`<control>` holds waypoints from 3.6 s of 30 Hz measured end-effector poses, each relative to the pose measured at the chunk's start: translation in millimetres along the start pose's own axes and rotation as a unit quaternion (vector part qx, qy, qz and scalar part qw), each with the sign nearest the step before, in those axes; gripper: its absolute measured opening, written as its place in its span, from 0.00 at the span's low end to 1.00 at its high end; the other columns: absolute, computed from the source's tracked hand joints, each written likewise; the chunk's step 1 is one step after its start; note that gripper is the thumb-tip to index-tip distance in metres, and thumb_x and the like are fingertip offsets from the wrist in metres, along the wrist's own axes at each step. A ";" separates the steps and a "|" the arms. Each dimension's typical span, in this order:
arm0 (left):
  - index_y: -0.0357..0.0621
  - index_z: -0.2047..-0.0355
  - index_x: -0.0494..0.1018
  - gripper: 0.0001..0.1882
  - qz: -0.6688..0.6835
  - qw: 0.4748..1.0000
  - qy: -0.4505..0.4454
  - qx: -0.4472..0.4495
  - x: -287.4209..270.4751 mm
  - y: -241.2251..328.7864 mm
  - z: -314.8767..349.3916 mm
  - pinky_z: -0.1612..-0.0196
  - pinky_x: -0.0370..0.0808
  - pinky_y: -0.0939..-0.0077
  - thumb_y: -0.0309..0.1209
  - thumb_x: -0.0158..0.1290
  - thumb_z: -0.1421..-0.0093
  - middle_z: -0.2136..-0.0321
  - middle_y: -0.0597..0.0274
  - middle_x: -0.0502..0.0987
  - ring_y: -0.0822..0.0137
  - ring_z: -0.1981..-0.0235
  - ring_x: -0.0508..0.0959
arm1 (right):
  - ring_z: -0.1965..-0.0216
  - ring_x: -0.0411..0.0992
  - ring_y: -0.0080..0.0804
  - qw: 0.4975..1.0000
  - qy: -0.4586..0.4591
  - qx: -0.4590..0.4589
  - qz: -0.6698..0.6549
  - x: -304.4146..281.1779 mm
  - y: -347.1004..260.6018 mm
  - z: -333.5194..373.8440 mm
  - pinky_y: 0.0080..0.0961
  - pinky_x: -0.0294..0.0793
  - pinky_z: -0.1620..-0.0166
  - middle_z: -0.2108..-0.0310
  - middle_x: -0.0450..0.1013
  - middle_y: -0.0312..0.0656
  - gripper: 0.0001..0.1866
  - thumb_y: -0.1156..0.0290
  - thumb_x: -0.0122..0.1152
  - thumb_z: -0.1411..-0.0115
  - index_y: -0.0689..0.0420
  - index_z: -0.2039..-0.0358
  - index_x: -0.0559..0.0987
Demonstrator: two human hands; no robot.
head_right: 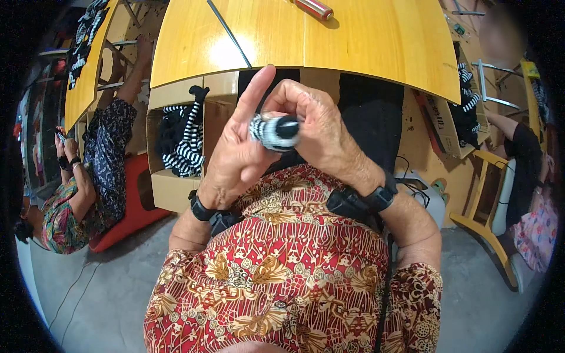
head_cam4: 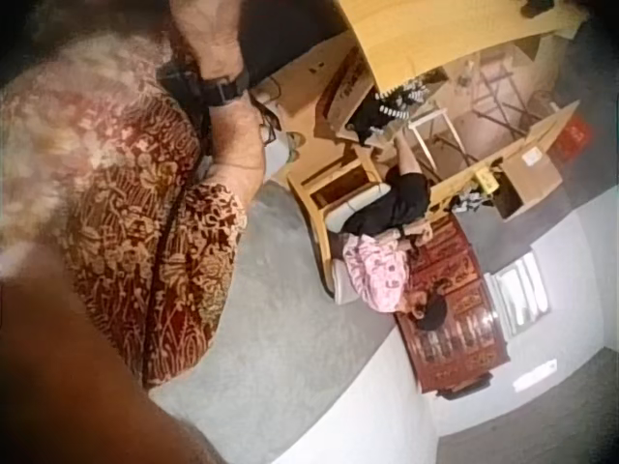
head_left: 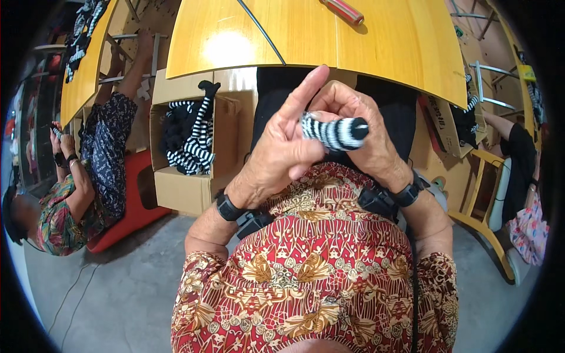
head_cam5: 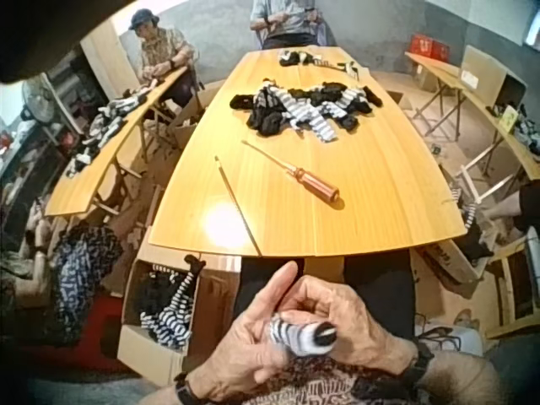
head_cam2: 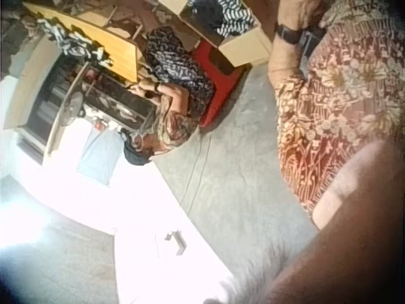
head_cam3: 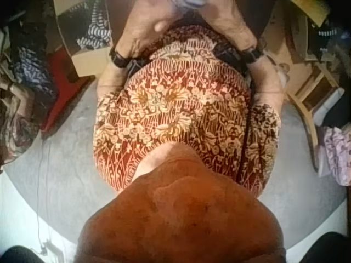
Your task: The person turns black and white striped socks inside out using a red-handled metal tool. They insert the tool into the sock opening, pull the fabric over the tool, and slide it down to invert the sock. The process is repeated for multiple socks, with finished items placed on the table.
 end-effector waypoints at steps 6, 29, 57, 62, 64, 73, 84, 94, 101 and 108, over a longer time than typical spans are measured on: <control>0.49 0.34 0.51 0.33 0.017 0.997 0.046 0.067 -18.0 15.8 -16.2 0.80 0.60 0.91 0.27 0.51 0.36 0.71 0.70 0.75 0.85 0.87 0.61 | 0.79 0.63 0.12 0.966 0.033 0.130 -0.219 -5.5 28.2 9.9 0.10 0.61 0.76 0.73 0.70 0.31 0.10 0.66 0.57 0.37 0.58 0.62 0.72; 0.42 0.38 0.59 0.27 0.078 0.997 0.015 0.009 -20.9 -3.3 -17.9 0.84 0.59 0.97 0.25 0.50 0.36 0.66 0.64 0.73 0.87 0.87 0.61 | 0.78 0.63 0.12 0.918 0.012 0.156 -0.363 -5.5 16.8 6.9 0.07 0.59 0.79 0.74 0.70 0.32 0.05 0.75 0.55 0.41 0.60 0.63 0.73; 0.43 0.36 0.56 0.28 0.001 1.000 0.013 -0.001 -13.4 0.0 -15.4 0.67 0.78 0.83 0.27 0.49 0.36 0.64 0.61 0.75 0.75 0.78 0.77 | 0.66 0.72 0.17 0.985 -0.059 0.078 -0.145 -24.4 24.7 22.6 0.13 0.72 0.65 0.64 0.75 0.36 0.15 0.72 0.58 0.39 0.62 0.52 0.74; 0.45 0.36 0.57 0.29 0.021 0.998 0.053 -0.020 -16.5 -6.6 -17.4 0.74 0.69 0.88 0.28 0.50 0.37 0.58 0.61 0.73 0.75 0.75 0.77 | 0.65 0.72 0.17 0.993 0.085 0.027 -0.078 -23.0 13.0 16.7 0.16 0.73 0.61 0.66 0.76 0.35 0.14 0.71 0.59 0.38 0.61 0.53 0.76; 0.45 0.37 0.59 0.29 -0.064 0.994 0.077 -0.052 -26.2 -1.7 -16.3 0.73 0.70 0.87 0.31 0.53 0.38 0.59 0.59 0.75 0.76 0.76 0.76 | 0.68 0.72 0.18 0.984 0.133 -0.032 -0.110 -28.2 5.6 11.1 0.18 0.73 0.63 0.70 0.76 0.34 0.09 0.71 0.58 0.38 0.61 0.60 0.78; 0.37 0.49 0.70 0.18 -0.276 0.952 0.043 0.128 -7.1 26.3 -21.6 0.51 0.73 0.74 0.34 0.51 0.35 0.52 0.58 0.76 0.70 0.54 0.75 | 0.72 0.73 0.31 0.986 -0.045 0.027 0.161 -2.8 -28.6 0.0 0.30 0.72 0.67 0.74 0.74 0.46 0.10 0.68 0.62 0.44 0.62 0.68 0.78; 0.37 0.54 0.70 0.13 -0.106 0.982 0.095 0.124 -15.9 43.8 -38.9 0.52 0.76 0.74 0.33 0.49 0.34 0.58 0.51 0.78 0.67 0.58 0.79 | 0.59 0.70 0.43 0.684 0.140 -0.204 0.687 -64.0 -30.6 -107.5 0.38 0.72 0.59 0.65 0.71 0.45 0.17 0.75 0.55 0.45 0.55 0.53 0.72; 0.43 0.63 0.70 0.11 -0.209 0.944 0.060 0.250 -17.0 50.2 -30.5 0.53 0.75 0.77 0.20 0.58 0.44 0.60 0.54 0.79 0.68 0.57 0.78 | 0.58 0.69 0.42 0.666 0.120 -0.168 0.716 -55.8 -13.4 -108.2 0.37 0.72 0.60 0.64 0.70 0.45 0.18 0.75 0.54 0.42 0.53 0.50 0.69; 0.43 0.66 0.69 0.12 -0.289 0.909 0.071 0.292 -15.4 57.5 -24.8 0.62 0.76 0.80 0.16 0.59 0.47 0.66 0.59 0.78 0.72 0.62 0.77 | 0.65 0.72 0.42 0.732 0.134 -0.170 0.645 -73.0 -15.8 -84.4 0.36 0.73 0.64 0.68 0.72 0.46 0.12 0.70 0.56 0.40 0.55 0.55 0.73; 0.42 0.57 0.74 0.14 -0.379 0.857 0.119 0.330 -23.9 72.7 -13.0 0.65 0.73 0.85 0.23 0.60 0.44 0.68 0.64 0.76 0.76 0.66 0.76 | 0.70 0.71 0.24 0.951 0.115 -0.021 0.286 -75.8 -49.3 1.0 0.20 0.70 0.63 0.71 0.74 0.40 0.09 0.74 0.58 0.43 0.61 0.61 0.77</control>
Point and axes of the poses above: each hand's wrist, its own z-axis away from the middle knuckle, its own x-axis out of the palm, y = z × x, the point moved 6 cm from there along -z, towards the middle knuckle
